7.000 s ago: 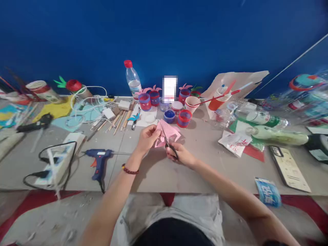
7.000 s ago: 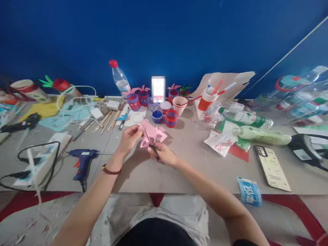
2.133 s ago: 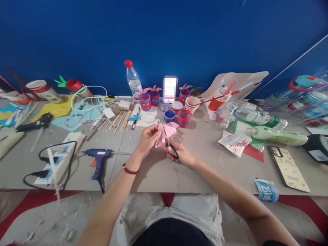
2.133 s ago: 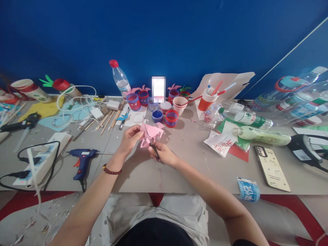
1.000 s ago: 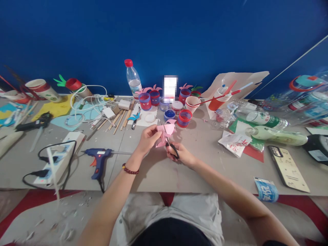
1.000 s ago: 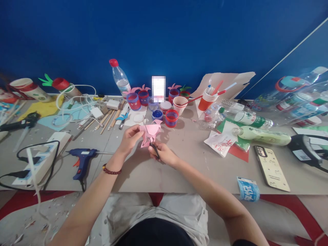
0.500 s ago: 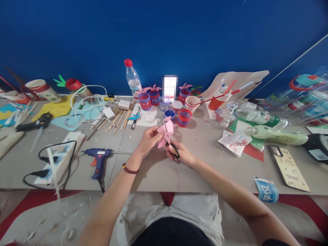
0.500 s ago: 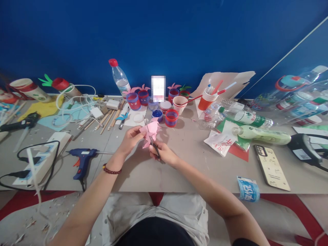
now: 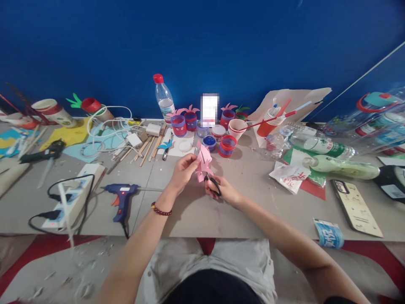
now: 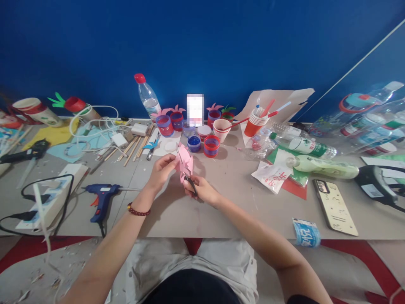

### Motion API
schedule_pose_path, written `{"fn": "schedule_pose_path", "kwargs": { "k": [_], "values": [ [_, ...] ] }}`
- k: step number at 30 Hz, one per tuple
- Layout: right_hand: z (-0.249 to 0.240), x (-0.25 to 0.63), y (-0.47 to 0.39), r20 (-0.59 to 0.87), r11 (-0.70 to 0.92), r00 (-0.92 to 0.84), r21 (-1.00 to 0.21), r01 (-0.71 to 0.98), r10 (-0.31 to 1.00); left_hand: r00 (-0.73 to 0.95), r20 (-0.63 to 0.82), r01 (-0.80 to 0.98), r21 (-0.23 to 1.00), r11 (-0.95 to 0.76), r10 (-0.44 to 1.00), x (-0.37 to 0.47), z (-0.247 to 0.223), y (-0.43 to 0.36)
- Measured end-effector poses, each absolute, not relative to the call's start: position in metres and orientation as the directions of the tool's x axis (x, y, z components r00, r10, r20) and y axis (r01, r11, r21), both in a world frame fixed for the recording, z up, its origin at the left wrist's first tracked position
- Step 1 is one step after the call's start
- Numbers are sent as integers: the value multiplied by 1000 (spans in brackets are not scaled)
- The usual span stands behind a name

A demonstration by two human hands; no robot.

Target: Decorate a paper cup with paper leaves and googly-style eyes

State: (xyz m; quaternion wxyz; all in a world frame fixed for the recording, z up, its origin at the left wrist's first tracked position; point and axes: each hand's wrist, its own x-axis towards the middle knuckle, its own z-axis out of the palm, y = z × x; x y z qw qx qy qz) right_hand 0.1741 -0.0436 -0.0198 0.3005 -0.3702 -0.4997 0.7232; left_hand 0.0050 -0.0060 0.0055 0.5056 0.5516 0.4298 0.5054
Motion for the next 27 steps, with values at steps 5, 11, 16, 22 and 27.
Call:
{"fn": "schedule_pose_path", "kwargs": {
  "k": [5, 11, 16, 22, 27],
  "values": [
    [-21, 175, -43, -215, -301, -555, -951, -66, 803, 129, 128, -64, 991, -120, 983, 4, 5, -6],
    [-18, 175, -43, -206, -304, -554, -949, -89, 807, 177, 120, -89, 990, -105, 977, 2, -1, -5],
    [-10, 176, -44, -206, -316, -574, -944, -98, 793, 187, 136, -107, 987, -118, 973, 3, -1, -6],
    [-11, 178, -43, -177, -314, -610, -941, -124, 773, 156, 149, -124, 984, -130, 976, 3, 3, -6],
    [-16, 178, -42, -187, -317, -615, -942, -108, 766, 171, 131, -134, 985, -108, 977, 4, 5, -7]
  ]
}}
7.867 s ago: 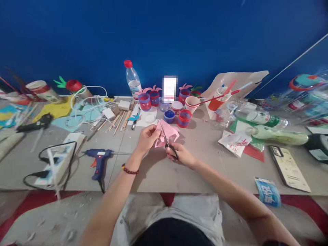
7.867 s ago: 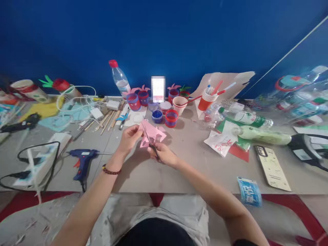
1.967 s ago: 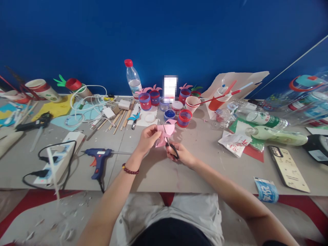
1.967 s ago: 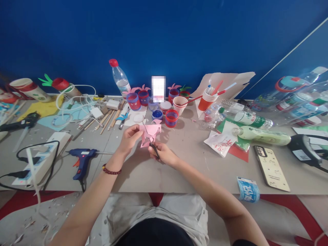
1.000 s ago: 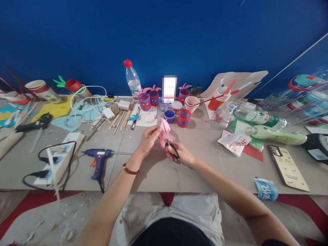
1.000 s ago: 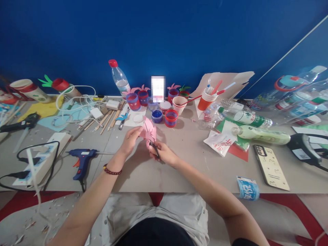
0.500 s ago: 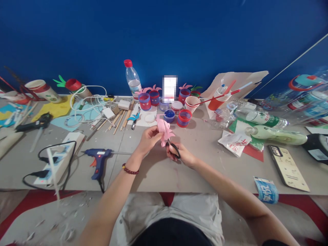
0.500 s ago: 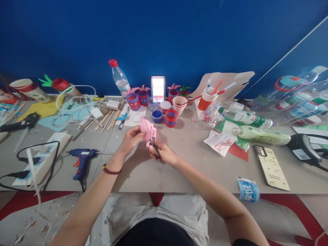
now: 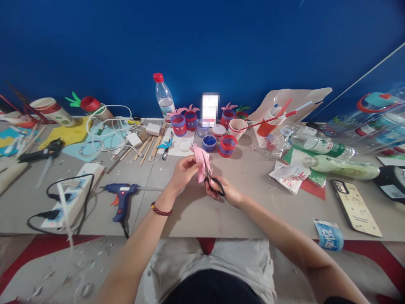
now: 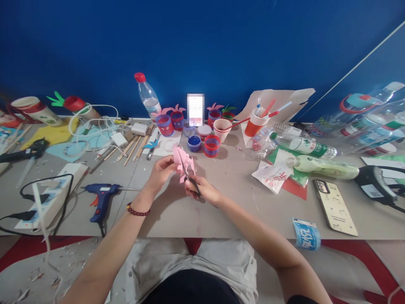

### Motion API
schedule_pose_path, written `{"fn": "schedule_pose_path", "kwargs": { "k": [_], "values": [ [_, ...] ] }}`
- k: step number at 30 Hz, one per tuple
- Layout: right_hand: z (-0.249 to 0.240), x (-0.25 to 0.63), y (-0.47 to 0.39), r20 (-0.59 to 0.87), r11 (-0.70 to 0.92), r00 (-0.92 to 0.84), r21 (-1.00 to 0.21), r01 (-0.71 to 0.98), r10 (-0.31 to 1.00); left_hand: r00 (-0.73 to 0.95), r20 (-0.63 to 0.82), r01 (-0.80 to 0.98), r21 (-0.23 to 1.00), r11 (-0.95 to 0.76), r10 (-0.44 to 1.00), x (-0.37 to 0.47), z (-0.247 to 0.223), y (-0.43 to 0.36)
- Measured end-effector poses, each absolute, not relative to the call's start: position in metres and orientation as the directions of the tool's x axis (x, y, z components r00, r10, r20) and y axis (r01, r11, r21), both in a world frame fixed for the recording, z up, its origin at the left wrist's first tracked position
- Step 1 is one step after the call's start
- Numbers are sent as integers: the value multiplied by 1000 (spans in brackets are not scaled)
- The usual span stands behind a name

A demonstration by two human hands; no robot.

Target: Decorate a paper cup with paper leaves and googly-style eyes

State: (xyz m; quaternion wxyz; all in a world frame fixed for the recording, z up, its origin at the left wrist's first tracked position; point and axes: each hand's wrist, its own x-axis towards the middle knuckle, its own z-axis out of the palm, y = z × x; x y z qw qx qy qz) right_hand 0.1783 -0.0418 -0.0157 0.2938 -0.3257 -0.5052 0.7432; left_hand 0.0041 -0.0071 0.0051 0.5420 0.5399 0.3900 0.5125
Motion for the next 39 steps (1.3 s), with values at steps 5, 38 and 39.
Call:
{"fn": "schedule_pose_path", "kwargs": {
  "k": [5, 38, 39],
  "values": [
    [-17, 179, -41, -189, -292, -608, -953, -75, 772, 188, 116, -125, 988, -94, 975, 4, 5, -7],
    [-20, 179, -41, -147, -289, -602, -946, -145, 785, 221, 72, -46, 997, -63, 973, 5, 7, -10],
    [-20, 179, -41, -148, -290, -604, -946, -146, 783, 221, 74, -42, 997, -67, 973, 5, 7, -10]
  ]
}}
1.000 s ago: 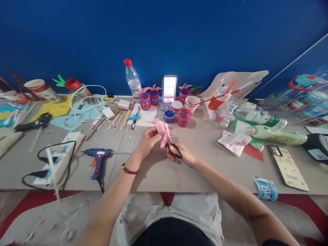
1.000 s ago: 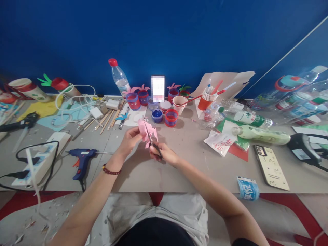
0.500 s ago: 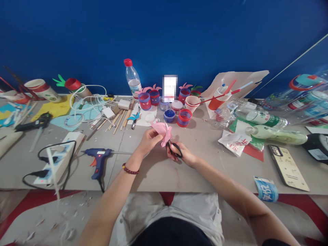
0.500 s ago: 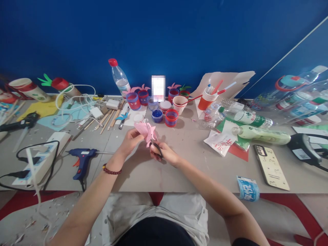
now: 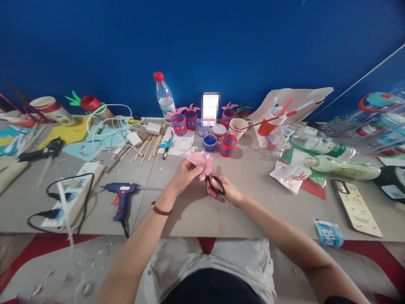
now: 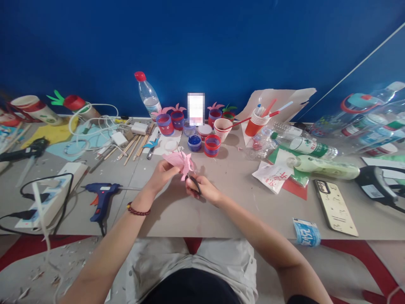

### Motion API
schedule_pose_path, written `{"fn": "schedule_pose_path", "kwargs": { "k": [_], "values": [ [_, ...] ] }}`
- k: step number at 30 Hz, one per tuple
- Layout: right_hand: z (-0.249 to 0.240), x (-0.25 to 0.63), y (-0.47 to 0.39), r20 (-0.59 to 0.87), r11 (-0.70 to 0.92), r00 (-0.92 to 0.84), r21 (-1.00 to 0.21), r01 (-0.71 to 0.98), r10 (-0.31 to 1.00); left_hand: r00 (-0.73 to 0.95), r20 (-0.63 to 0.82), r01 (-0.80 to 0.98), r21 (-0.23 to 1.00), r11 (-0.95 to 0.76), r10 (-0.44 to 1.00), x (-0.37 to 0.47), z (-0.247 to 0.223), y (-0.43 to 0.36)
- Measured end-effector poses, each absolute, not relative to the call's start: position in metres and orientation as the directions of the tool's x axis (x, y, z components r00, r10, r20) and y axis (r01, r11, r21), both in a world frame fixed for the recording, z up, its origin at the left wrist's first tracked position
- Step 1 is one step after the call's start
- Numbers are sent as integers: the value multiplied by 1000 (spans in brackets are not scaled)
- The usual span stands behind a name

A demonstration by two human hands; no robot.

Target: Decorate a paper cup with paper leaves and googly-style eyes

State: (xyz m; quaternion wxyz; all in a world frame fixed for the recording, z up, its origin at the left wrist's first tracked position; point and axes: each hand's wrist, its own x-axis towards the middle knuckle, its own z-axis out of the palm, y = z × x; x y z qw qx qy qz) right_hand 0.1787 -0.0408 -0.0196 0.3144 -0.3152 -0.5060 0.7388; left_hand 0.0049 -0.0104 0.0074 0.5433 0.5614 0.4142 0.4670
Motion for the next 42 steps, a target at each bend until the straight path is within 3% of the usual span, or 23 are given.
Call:
{"fn": "schedule_pose_path", "kwargs": {
  "k": [26, 42],
  "values": [
    [-17, 176, -41, -261, -372, -563, -924, -89, 784, 211, 67, -44, 997, -59, 975, 3, 6, -9],
    [-15, 174, -41, -258, -391, -563, -911, -128, 785, 184, 76, -64, 996, -65, 980, 5, 9, -8]
  ]
}}
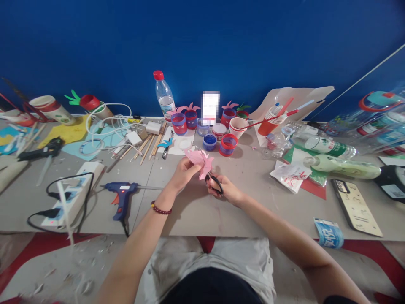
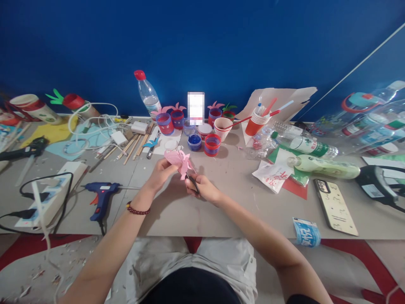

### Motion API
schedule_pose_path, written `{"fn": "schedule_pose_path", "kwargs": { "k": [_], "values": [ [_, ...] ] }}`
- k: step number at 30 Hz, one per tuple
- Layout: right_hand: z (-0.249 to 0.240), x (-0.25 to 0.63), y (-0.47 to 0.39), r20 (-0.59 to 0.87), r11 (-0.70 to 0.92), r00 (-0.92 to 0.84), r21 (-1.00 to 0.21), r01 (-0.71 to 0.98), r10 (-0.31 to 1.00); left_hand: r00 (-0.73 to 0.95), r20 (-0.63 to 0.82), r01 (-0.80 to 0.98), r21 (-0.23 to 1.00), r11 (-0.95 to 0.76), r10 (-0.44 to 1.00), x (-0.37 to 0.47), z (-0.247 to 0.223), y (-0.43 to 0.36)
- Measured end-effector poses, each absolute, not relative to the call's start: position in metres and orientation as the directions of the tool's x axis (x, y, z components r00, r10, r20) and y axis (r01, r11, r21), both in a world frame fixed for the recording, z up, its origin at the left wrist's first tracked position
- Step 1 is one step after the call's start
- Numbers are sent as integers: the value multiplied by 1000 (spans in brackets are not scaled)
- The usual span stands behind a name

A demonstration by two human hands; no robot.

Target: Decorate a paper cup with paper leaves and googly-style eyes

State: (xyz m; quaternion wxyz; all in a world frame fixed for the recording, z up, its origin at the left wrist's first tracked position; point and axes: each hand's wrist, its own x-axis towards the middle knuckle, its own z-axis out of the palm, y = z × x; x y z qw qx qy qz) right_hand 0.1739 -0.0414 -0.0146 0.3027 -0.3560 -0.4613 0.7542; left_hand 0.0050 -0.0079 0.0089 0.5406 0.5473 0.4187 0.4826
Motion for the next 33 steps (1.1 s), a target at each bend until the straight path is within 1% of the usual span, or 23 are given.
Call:
{"fn": "schedule_pose_path", "kwargs": {
  "k": [7, 19, 24, 33],
  "values": [
    [-14, 174, -42, -264, -397, -575, -910, -118, 775, 116, 68, -63, 996, -61, 991, 4, 3, -6],
    [-18, 173, -41, -214, -366, -580, -917, -158, 786, 109, 82, -68, 995, -75, 991, 3, 1, -6],
    [-22, 174, -41, -242, -380, -586, -917, -124, 774, 117, 98, -65, 994, -91, 988, 2, 0, -5],
    [-19, 174, -41, -231, -367, -576, -921, -130, 784, 121, 99, -69, 993, -92, 988, 1, -1, -6]
  ]
}}
